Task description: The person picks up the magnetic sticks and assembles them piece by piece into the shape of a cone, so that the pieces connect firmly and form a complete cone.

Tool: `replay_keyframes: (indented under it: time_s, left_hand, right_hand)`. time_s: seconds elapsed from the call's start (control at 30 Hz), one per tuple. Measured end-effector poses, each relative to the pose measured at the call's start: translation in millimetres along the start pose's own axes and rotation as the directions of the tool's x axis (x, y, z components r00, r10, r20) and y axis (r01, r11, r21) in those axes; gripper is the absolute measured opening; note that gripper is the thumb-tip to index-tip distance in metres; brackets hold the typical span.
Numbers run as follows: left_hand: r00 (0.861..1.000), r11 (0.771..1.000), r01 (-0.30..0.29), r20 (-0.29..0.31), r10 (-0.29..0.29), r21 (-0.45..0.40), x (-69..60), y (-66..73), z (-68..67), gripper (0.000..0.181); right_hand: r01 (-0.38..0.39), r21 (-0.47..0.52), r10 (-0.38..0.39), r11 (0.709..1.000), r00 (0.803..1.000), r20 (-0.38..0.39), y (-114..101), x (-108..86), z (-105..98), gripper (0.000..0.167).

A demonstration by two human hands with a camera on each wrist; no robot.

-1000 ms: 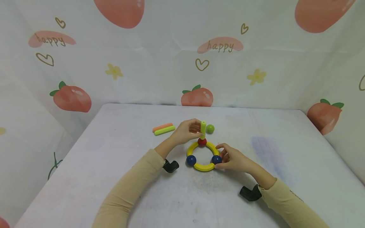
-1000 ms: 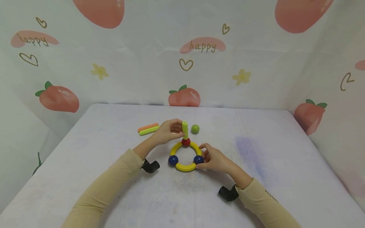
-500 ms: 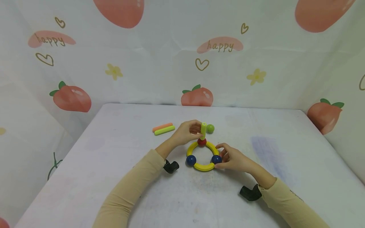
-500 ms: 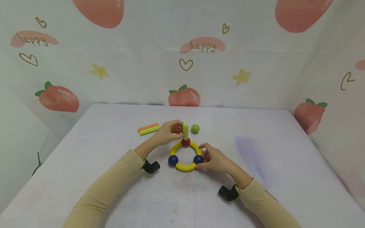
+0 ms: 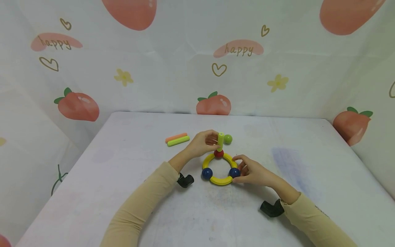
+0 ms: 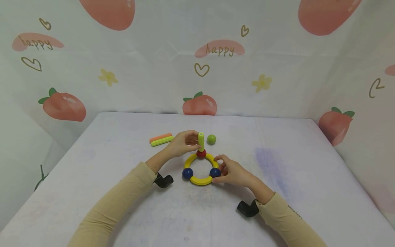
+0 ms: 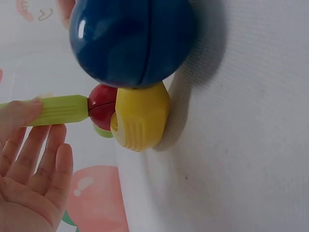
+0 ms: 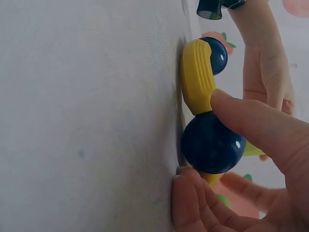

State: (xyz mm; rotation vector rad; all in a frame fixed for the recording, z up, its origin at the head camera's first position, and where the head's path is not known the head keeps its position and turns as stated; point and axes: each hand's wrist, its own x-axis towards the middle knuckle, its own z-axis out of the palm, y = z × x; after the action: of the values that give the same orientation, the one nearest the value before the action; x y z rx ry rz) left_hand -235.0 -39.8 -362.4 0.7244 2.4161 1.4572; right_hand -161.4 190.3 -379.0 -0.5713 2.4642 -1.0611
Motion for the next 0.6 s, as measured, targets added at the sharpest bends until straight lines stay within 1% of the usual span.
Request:
replay_keyframes:
  time_s: [0.1,0.3,0.47,0.6]
  left_hand:
    - [1.000,1.000,0.000,0.004,0.000,-0.007,-0.1,0.1,0.1,0.035]
    - [1.000,1.000,0.011,0.016,-0.011,-0.017,-0.8,1.1,-0.1,0.034]
    - [1.000,1.000,0.009,0.022,-0.009,-0.014,-1.2,-0.7,-0.7,0.034]
    - [1.000,1.000,0.007,0.012,-0.007,-0.006,-1.7,-4.1,-2.1,0.034]
  right_hand:
    - [0.015,-0.009,-0.014,1.000,0.999,0.030,0.0,-0.7,-2.1,0.060]
    - [0.070,-0.052,-0.066,0.996,0.994,0.084,1.7,-2.8,-5.1,0.048]
    - [0.087,-0.059,-0.081,0.994,0.992,0.093,2.0,-3.7,-5.9,0.044]
    - [0.087,-0.056,-0.082,0.995,0.993,0.086,1.9,-3.7,-5.5,0.043]
